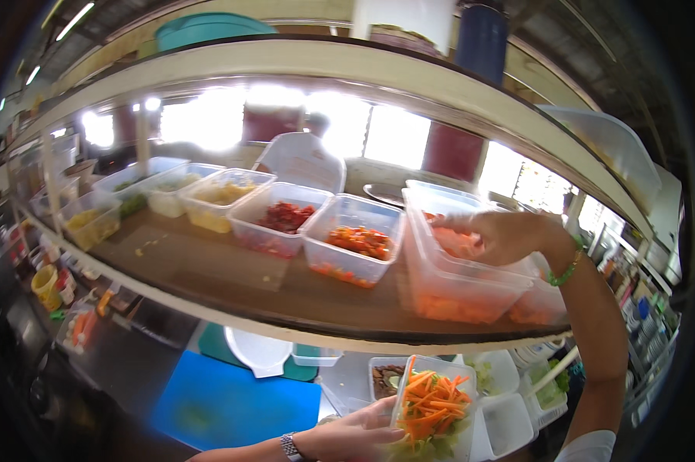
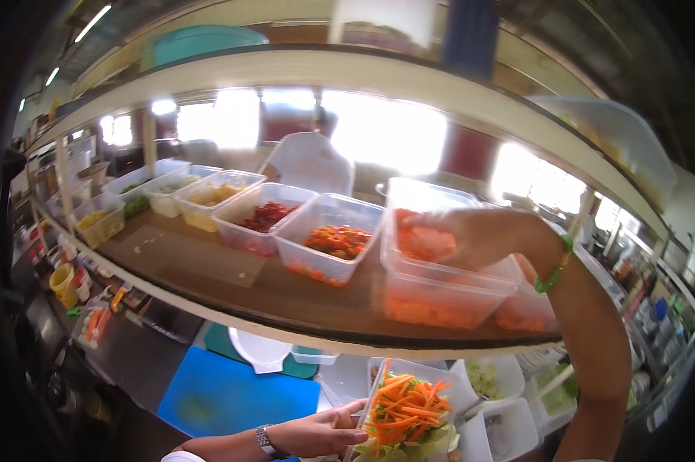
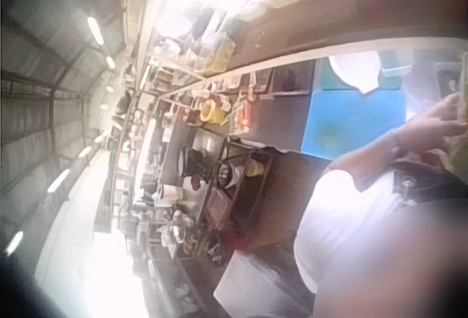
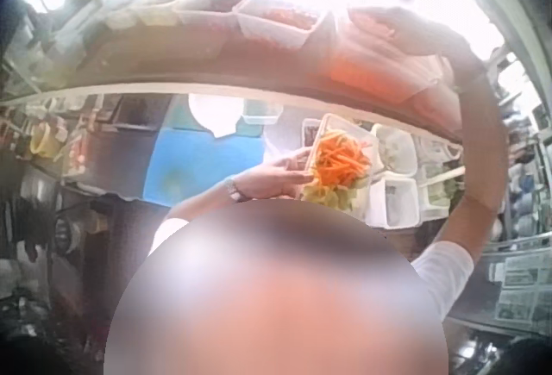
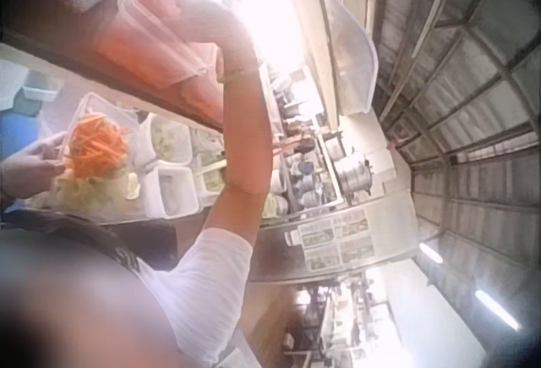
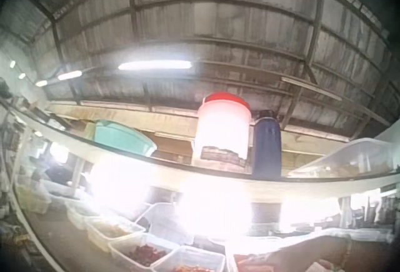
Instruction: The person assembles a noodle dish by adding shredded lettuce, green onions, shredded carrots, and cooked meat from containers into a bowl of noodles. The person uses a cloth to wipe the countertop and a spoon to scoop ingredients.
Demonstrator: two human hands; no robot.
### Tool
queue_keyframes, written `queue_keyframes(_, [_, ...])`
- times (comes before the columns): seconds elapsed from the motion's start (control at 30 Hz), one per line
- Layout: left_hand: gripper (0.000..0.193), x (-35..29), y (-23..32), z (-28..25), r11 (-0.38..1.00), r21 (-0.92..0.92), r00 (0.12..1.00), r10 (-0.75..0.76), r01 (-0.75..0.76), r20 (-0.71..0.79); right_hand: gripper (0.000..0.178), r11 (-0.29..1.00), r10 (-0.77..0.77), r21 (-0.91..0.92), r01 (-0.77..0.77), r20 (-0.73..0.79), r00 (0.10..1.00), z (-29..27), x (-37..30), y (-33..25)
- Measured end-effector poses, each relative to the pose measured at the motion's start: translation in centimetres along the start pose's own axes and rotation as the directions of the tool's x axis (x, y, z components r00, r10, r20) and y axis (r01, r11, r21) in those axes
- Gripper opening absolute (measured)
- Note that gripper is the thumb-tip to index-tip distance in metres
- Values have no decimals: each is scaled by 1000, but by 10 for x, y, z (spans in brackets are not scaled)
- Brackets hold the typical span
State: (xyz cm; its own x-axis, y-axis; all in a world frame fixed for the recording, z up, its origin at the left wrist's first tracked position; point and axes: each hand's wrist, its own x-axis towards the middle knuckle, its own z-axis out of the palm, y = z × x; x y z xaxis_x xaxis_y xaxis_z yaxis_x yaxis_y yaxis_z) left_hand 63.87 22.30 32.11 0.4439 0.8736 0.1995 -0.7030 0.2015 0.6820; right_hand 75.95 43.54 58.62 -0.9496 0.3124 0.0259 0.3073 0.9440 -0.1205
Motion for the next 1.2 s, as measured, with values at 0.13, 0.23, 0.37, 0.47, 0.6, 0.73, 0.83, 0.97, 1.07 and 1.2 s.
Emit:
queue_keyframes(0.13, [74,-15,1,-7,1000,-7,999,12,-12,-52,43,986,-104,-118,116,101,989,12,18,6])
queue_keyframes(0.23, [73,-26,0,-15,998,-14,996,53,-55,-77,39,972,-207,-101,212,58,977,11,15,0])
queue_keyframes(0.37, [71,-34,-1,-23,995,-14,990,92,-95,-111,30,965,-242,-88,248,74,967,1,4,-8])
queue_keyframes(0.47, [70,-38,1,-16,987,4,974,160,-162,-163,21,979,-194,-67,191,-36,980,-1,-1,-1])
queue_keyframes(0.6, [71,-35,11,8,989,54,961,144,-135,-234,20,993,81,107,-58,-223,972,-11,-11,22])
queue_keyframes(0.73, [74,-33,23,20,994,99,969,-23,49,-244,21,930,42,362,69,-289,957,-24,-32,16])
queue_keyframes(0.83, [75,-25,17,21,998,50,981,40,-31,-188,19,828,-88,484,283,-386,918,-22,-55,-24])
queue_keyframes(0.97, [77,-19,14,18,999,32,983,-25,32,-179,18,798,-434,381,468,-176,883,14,-77,-71])
queue_keyframes(1.07, [88,-15,14,16,994,-5,973,-107,108,-203,31,879,-458,197,434,94,884,51,-84,-70])
queue_keyframes(1.2, [90,-12,12,16,997,22,967,-71,79,-243,29,952,-295,122,279,144,944,78,-89,-61])
